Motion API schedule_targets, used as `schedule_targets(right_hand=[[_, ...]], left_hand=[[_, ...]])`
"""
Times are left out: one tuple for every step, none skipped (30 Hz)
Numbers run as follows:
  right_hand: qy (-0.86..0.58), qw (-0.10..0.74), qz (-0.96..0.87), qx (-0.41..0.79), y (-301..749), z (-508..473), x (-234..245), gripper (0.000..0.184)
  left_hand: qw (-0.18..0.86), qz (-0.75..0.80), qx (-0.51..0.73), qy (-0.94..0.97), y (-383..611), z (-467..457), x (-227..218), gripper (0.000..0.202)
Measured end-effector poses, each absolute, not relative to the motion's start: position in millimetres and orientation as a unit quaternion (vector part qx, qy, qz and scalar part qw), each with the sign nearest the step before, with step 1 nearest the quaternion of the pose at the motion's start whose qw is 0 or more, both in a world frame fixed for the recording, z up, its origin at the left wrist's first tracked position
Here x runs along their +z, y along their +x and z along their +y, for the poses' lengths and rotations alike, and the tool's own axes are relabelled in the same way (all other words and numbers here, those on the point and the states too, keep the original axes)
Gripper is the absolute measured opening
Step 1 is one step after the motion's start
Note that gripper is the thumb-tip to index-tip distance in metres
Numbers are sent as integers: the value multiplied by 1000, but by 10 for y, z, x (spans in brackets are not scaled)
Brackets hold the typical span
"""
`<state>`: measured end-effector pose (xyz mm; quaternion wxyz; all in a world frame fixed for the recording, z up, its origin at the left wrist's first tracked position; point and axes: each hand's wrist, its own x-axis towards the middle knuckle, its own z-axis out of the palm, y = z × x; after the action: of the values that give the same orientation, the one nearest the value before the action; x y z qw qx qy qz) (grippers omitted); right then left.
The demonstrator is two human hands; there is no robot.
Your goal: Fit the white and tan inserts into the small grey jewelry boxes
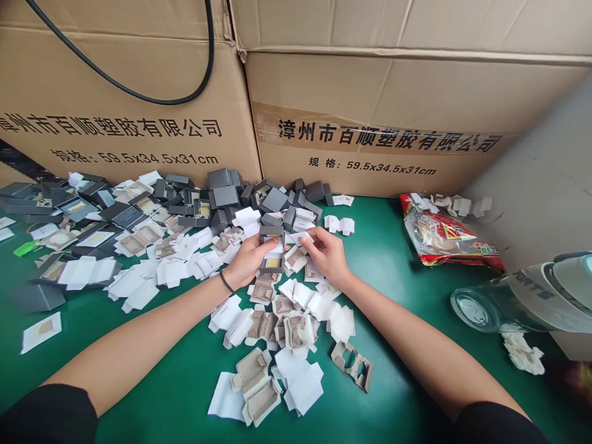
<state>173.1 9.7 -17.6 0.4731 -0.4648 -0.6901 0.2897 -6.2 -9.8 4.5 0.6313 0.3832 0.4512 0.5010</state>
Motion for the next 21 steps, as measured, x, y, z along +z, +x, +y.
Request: schedule_targets(right_hand=[[-464, 474, -688, 295, 1730, 95, -182, 28], [-463, 474, -686, 301, 1729, 92, -186, 29], [-461, 474, -685, 306, 1728, 87, -188, 29], [-459, 476, -684, 308, 1726, 79, -188, 28], [-456, 481, -682, 309, 1724, 70, -186, 27], [-453, 488, -679, 308, 1720, 58, -183, 26], [-451, 495, -676, 307, 1715, 45, -179, 25], [-450, 502, -673, 304, 1710, 32, -175, 25], [-450, 509, -670, 300, 1703, 19, -171, 24], [-450, 513, -668, 296, 1696, 7, -168, 24], [-450, 516, -667, 292, 1690, -2, -165, 24], [-450, 520, -666, 290, 1686, -6, -164, 25], [-450, 523, -664, 289, 1684, -7, -165, 25], [-450, 527, -661, 289, 1683, -4, -167, 25], [-451, 532, -657, 288, 1685, 2, -171, 25], [-453, 539, -651, 285, 1688, 10, -177, 25], [-454, 548, -644, 281, 1692, 18, -183, 24], [-456, 556, -638, 275, 1696, 25, -190, 23], [-459, 562, -633, 270, 1699, 29, -197, 22], [-461, 566, -631, 263, 1701, 30, -202, 21], [-464, 567, -631, 254, 1703, 26, -206, 20]], left_hand=[[634, 450, 501, 382, -61, -97, 46, 20], [637, 448, 500, 379, -61, -97, 46, 20], [641, 445, 499, 377, -64, -98, 46, 21], [645, 441, 499, 376, -70, -98, 44, 22], [648, 436, 500, 374, -79, -97, 42, 24], [654, 429, 500, 372, -91, -96, 39, 25], [664, 419, 497, 370, -104, -95, 36, 28], [677, 405, 492, 367, -119, -93, 32, 30], [694, 386, 486, 365, -134, -90, 29, 34], [711, 364, 479, 363, -148, -88, 25, 37], [727, 340, 473, 363, -160, -84, 21, 40], [741, 316, 470, 362, -169, -81, 17, 41], [752, 296, 467, 359, -177, -76, 12, 42], [763, 280, 463, 353, -182, -71, 5, 41], [776, 268, 456, 344, -186, -65, -4, 41], [788, 258, 447, 335, -189, -58, -13, 41], [798, 252, 440, 326, -192, -52, -23, 41], [804, 250, 434, 321, -194, -48, -34, 40], [806, 253, 430, 319, -195, -45, -43, 38], [805, 259, 429, 319, -195, -43, -52, 37], [802, 266, 427, 321, -194, -44, -58, 37]])
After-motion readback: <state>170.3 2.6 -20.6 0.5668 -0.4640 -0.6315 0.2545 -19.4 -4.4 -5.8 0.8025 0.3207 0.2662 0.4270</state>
